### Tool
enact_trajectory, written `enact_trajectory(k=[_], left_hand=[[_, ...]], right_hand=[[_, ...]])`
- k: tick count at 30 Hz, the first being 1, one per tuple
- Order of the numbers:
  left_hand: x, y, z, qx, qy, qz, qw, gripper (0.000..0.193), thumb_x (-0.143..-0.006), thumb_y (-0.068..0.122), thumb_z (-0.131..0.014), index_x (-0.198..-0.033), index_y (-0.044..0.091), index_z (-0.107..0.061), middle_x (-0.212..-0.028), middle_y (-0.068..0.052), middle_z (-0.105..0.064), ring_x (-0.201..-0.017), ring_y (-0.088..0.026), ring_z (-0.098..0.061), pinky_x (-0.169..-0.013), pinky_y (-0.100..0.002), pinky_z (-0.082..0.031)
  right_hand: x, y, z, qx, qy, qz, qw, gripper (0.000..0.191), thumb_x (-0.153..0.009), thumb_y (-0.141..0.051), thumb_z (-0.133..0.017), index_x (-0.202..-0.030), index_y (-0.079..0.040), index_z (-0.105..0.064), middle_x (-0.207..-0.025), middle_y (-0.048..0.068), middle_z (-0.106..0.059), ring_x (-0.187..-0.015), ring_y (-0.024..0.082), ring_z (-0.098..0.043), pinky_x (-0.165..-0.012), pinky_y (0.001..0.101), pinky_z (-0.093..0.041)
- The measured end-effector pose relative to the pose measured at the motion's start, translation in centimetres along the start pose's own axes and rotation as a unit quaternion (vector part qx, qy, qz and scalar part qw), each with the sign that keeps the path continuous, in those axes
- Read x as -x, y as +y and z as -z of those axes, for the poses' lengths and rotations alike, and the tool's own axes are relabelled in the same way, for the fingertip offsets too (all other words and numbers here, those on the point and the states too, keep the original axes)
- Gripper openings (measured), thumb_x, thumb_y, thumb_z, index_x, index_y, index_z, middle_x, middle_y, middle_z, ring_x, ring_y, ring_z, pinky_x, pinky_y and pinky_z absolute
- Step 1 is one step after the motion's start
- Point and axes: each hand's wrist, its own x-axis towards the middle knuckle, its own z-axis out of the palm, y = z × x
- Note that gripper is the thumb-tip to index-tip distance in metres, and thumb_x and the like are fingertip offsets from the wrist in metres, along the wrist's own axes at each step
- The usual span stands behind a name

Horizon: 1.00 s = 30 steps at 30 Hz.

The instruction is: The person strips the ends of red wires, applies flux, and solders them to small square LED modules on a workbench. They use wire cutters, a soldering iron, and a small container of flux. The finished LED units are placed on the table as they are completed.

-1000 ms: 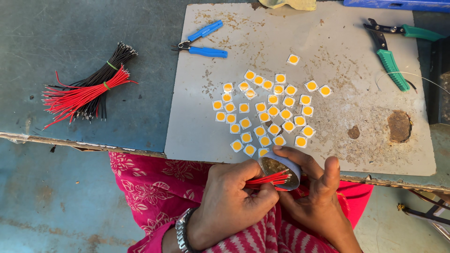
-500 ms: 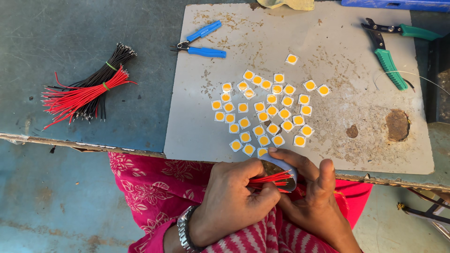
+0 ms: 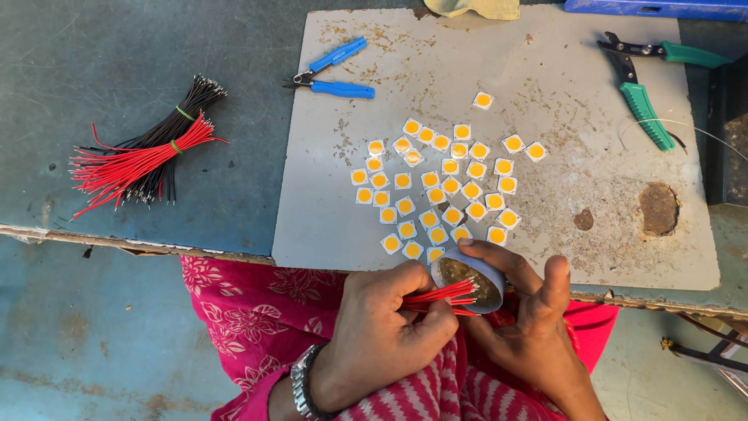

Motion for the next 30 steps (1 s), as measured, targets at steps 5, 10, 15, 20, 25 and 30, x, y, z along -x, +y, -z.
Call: enact_trajectory(k=[5, 10, 15, 20, 25, 30], left_hand=[[-0.16, 0.28, 0.00, 0.003, 0.002, 0.014, 1.000, 0.017, -0.079, 0.008, -0.072, -0.071, 0.001, -0.058, -0.057, -0.007, -0.062, -0.047, -0.011, -0.059, -0.046, -0.028, -0.047], [-0.28, 0.40, 0.07, 0.004, 0.003, 0.000, 1.000, 0.016, -0.080, 0.008, -0.072, -0.073, 0.001, -0.059, -0.058, -0.008, -0.062, -0.048, -0.011, -0.059, -0.047, -0.028, -0.047], [-0.16, 0.07, 0.14, 0.002, -0.010, 0.012, 1.000, 0.017, -0.079, 0.009, -0.072, -0.071, 0.000, -0.059, -0.056, -0.007, -0.062, -0.046, -0.011, -0.060, -0.045, -0.028, -0.047], [-0.23, -0.18, -0.05, 0.019, -0.028, 0.021, 0.999, 0.020, -0.081, 0.010, -0.071, -0.068, 0.001, -0.059, -0.052, -0.005, -0.061, -0.044, -0.010, -0.061, -0.043, -0.027, -0.047], [-0.14, 0.11, -0.09, 0.045, -0.008, -0.007, 0.999, 0.015, -0.084, 0.010, -0.069, -0.075, 0.001, -0.063, -0.059, -0.004, -0.065, -0.051, -0.009, -0.066, -0.048, -0.026, -0.052], [-0.20, 0.40, -0.17, -0.001, 0.008, -0.008, 1.000, 0.022, -0.083, 0.012, -0.074, -0.069, 0.001, -0.062, -0.055, -0.007, -0.061, -0.046, -0.011, -0.059, -0.045, -0.029, -0.046]], right_hand=[[-0.19, -0.14, 0.40, -0.006, 0.006, -0.004, 1.000, 0.136, -0.078, 0.006, -0.079, -0.156, -0.038, 0.022, -0.141, 0.025, -0.056, -0.118, 0.032, -0.070, -0.091, 0.0374, -0.064], [-0.34, -0.36, 0.58, -0.002, 0.007, -0.007, 1.000, 0.136, -0.077, 0.007, -0.078, -0.156, -0.037, 0.023, -0.140, 0.024, -0.057, -0.118, 0.032, -0.070, -0.092, 0.0376, -0.064], [-0.12, -0.26, 0.60, -0.011, 0.009, -0.016, 1.000, 0.136, -0.078, 0.008, -0.078, -0.156, -0.038, 0.024, -0.141, 0.024, -0.055, -0.119, 0.031, -0.068, -0.093, 0.0376, -0.063], [-0.02, -0.05, 0.28, -0.044, 0.002, -0.006, 0.999, 0.134, -0.081, 0.009, -0.077, -0.155, -0.040, 0.023, -0.144, 0.027, -0.051, -0.122, 0.031, -0.068, -0.093, 0.0360, -0.064], [-0.10, -0.23, 0.14, -0.032, 0.013, -0.006, 0.999, 0.135, -0.080, 0.007, -0.077, -0.155, -0.041, 0.024, -0.141, 0.026, -0.053, -0.120, 0.030, -0.068, -0.093, 0.0361, -0.062], [-0.35, -0.38, 0.13, -0.018, 0.018, 0.001, 1.000, 0.135, -0.080, 0.007, -0.078, -0.155, -0.041, 0.024, -0.140, 0.024, -0.055, -0.119, 0.029, -0.068, -0.093, 0.0364, -0.062]])
